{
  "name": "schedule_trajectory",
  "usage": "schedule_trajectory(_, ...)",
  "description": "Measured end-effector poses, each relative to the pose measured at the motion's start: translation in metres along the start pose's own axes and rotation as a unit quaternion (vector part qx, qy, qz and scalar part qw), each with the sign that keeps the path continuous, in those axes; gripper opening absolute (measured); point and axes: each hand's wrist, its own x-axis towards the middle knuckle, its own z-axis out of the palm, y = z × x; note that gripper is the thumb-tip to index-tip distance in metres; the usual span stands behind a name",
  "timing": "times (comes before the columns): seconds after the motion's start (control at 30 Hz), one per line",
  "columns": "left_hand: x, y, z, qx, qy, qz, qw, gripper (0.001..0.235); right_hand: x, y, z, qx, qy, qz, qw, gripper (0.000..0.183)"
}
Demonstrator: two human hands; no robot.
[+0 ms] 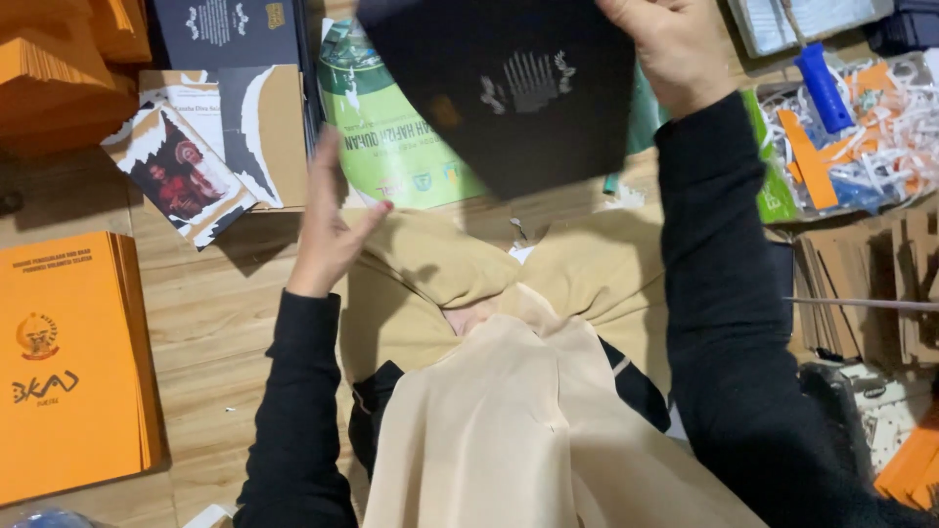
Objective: Assembling printed folders by applying adhesive with a roller and mounting certificates.
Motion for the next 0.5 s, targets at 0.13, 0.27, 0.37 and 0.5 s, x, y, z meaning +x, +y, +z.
schedule_trajectory(0.13,0.002,0.009,-0.027,0.057,0.225,0.093,0.968,0.11,0.033,-0.071,0.038,-0.418,-0.246,-0.115,0.867,0.026)
schedule_trajectory(0.27,-0.003,0.032,-0.04,0.004,0.181,0.1,0.978,0.115,0.051,-0.088,0.116,-0.515,-0.324,-0.208,0.766,0.007)
schedule_trajectory(0.37,-0.019,0.016,-0.042,-0.068,0.161,0.028,0.984,0.081,0.055,-0.071,0.175,-0.611,-0.303,-0.354,0.64,0.011)
schedule_trajectory(0.5,-0.061,-0.031,-0.033,-0.1,0.274,-0.143,0.946,0.01,0.054,-0.008,0.243,-0.495,-0.228,-0.386,0.744,0.005)
